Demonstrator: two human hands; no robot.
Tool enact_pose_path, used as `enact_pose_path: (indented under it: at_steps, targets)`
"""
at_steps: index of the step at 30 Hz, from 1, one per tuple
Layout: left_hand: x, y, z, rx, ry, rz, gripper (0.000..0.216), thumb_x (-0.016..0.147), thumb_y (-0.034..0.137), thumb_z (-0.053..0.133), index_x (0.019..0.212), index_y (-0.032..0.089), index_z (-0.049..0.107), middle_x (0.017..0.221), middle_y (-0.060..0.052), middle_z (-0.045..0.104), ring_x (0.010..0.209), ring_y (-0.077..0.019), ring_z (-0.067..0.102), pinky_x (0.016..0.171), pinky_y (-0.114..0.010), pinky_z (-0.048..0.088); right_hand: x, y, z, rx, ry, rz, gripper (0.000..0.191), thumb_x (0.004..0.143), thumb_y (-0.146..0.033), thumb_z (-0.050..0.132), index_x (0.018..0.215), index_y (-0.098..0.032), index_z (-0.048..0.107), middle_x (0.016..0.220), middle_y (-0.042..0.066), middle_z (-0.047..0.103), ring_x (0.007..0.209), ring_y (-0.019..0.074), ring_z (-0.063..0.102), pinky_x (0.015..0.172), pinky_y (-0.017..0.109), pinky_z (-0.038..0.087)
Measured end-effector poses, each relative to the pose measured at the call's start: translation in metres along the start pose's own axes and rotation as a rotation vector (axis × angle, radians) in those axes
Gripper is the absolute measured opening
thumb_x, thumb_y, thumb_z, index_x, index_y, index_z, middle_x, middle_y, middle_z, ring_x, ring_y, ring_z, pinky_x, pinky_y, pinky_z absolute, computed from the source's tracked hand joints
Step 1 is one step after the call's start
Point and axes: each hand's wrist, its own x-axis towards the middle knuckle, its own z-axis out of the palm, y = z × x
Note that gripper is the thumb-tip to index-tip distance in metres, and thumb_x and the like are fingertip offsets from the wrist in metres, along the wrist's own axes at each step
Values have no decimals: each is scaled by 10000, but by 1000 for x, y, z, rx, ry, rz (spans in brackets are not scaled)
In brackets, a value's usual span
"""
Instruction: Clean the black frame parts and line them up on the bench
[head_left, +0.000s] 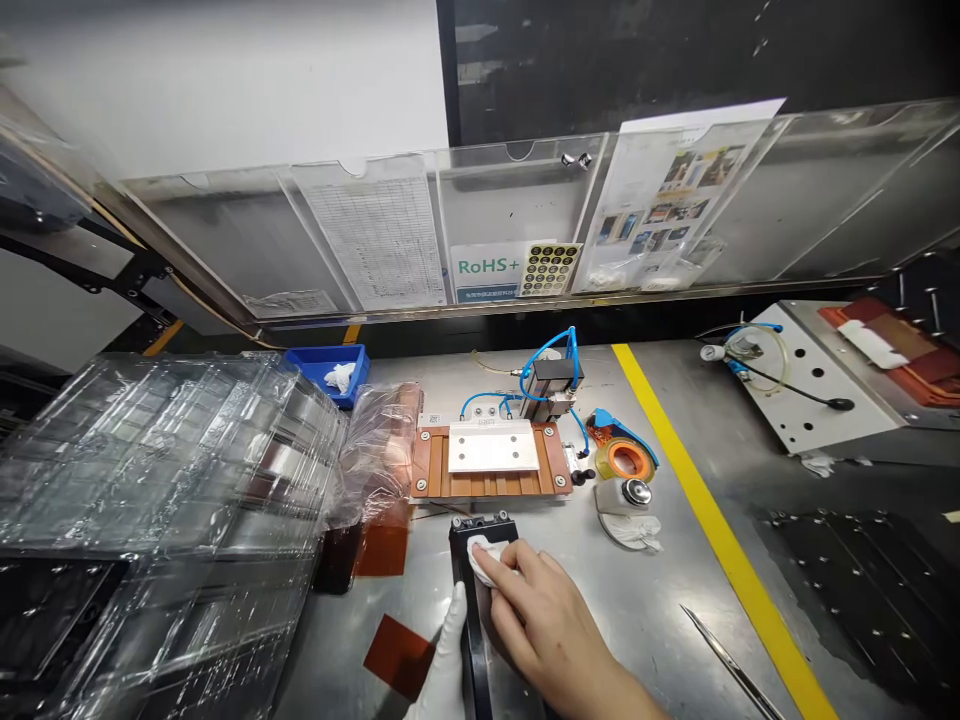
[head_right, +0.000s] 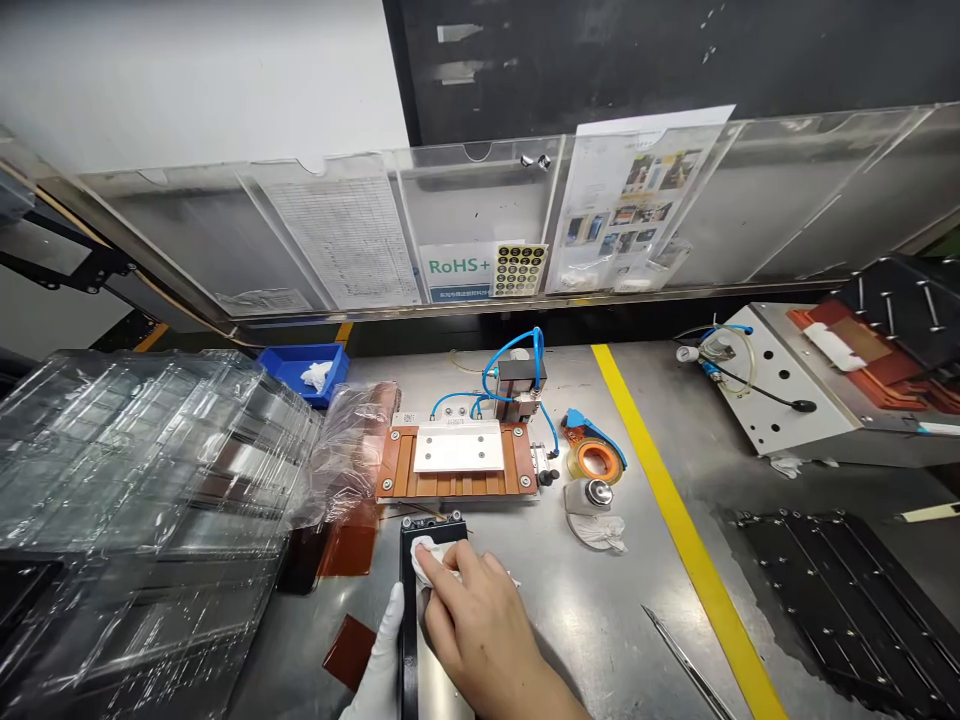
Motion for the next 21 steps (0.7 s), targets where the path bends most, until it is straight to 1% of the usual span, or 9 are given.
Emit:
enact_pose_path:
  at_steps: [5,10,16,19,21]
  targets:
    - [1,-3,-3,-40,-18,-7,394,923,410,593,1263,210,577,1336,-96,573,1157,-266,583,967,-498,501,-7,5,-3,-33,26,43,467,921,-101,406,1347,-216,560,915,73,635,710,212,580,629,358,541]
    - [2,-3,-4,-57,-36,-19,399,925,409,591,1266,203,571,1316,-96,581,1125,-260,598,936,-485,522,-11,9,-6,-53,44,50,460,925,-100,404,1340,-207,570,888,65,640,681,205,578,602,343,536]
    - [0,-5,-6,-66,-45,-13,428,926,433,581,1291,211,557,1345,-104,567,1155,-268,586,963,-504,504,-11,12,-6,-61,46,50,456,921,-104,410,1332,-201,581,869,66,640,666,205,582,592,347,544]
    - [1,-6,-6,-67,-41,0,400,927,422,583,1269,214,574,1342,-98,571,1156,-266,584,968,-500,501,-11,10,-5,-43,42,55,465,917,-95,404,1335,-193,582,867,72,633,673,212,590,595,365,553]
    - [2,-6,-7,-66,-36,11,383,928,413,585,1253,211,583,1330,-95,578,1144,-262,589,961,-492,506,-13,7,-7,25,34,38,466,906,-81,402,1310,-202,600,875,74,622,701,213,604,616,368,563]
